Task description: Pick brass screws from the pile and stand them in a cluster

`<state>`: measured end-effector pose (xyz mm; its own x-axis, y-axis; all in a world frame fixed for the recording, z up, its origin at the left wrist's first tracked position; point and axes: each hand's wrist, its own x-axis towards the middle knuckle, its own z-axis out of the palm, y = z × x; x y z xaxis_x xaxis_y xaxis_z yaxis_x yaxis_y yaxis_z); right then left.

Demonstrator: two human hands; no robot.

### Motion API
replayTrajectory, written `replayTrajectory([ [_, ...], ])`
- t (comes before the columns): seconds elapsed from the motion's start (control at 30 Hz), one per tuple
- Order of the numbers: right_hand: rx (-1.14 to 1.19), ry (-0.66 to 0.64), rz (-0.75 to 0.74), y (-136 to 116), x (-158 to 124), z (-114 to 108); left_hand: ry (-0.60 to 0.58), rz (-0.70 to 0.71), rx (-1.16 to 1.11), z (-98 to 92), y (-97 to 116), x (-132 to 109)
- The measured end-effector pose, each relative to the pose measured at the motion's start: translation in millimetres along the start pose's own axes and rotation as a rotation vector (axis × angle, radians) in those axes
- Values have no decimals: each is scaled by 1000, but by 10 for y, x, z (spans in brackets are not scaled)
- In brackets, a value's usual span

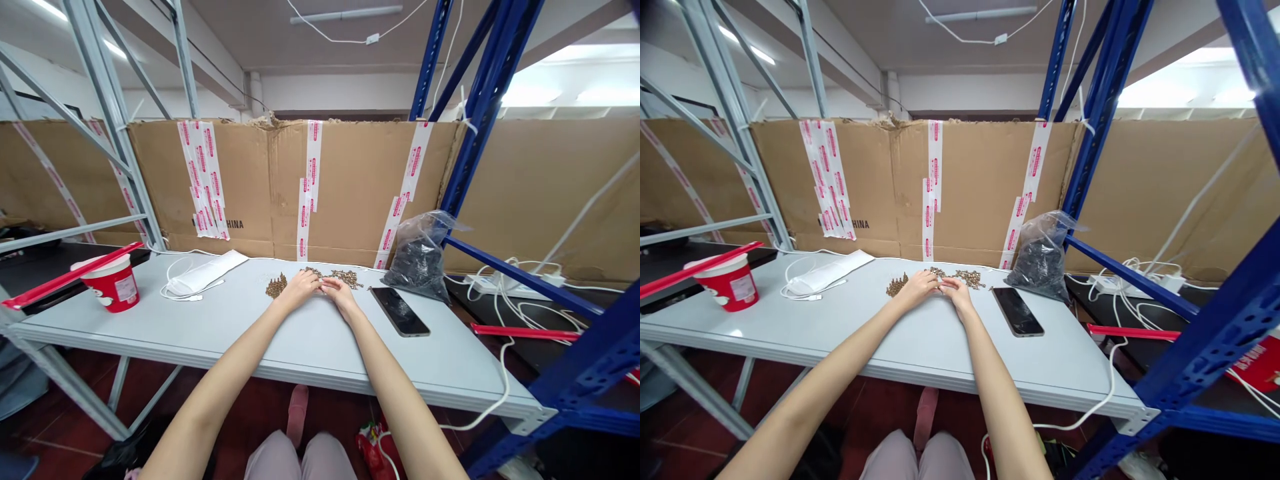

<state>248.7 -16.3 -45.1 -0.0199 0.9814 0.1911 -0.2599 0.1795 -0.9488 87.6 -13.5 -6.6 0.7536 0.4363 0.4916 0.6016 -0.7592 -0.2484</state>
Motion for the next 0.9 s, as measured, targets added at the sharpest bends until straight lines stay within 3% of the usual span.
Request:
replayTrajectory([
  [0.3,74,26,60,-104,-78,111,151,-366,-169,14,118,-92],
  [0.53,12,13,39,-60,-41,97,105,-245,-118,147,112,-76],
  [0.63,-181,20,-28,-22,-8,86,129,-242,-148,140,83,-83],
  [0.73,-571,4,-177,-1,-29,97,223,-295,-177,64,68,-90],
  [0.83,-929,-132,-347,-1,-97,126,315,-394,-193,-12,56,-96],
  [0.9,-1050,-236,-396,-7,-134,141,325,-434,-192,-34,45,-99],
])
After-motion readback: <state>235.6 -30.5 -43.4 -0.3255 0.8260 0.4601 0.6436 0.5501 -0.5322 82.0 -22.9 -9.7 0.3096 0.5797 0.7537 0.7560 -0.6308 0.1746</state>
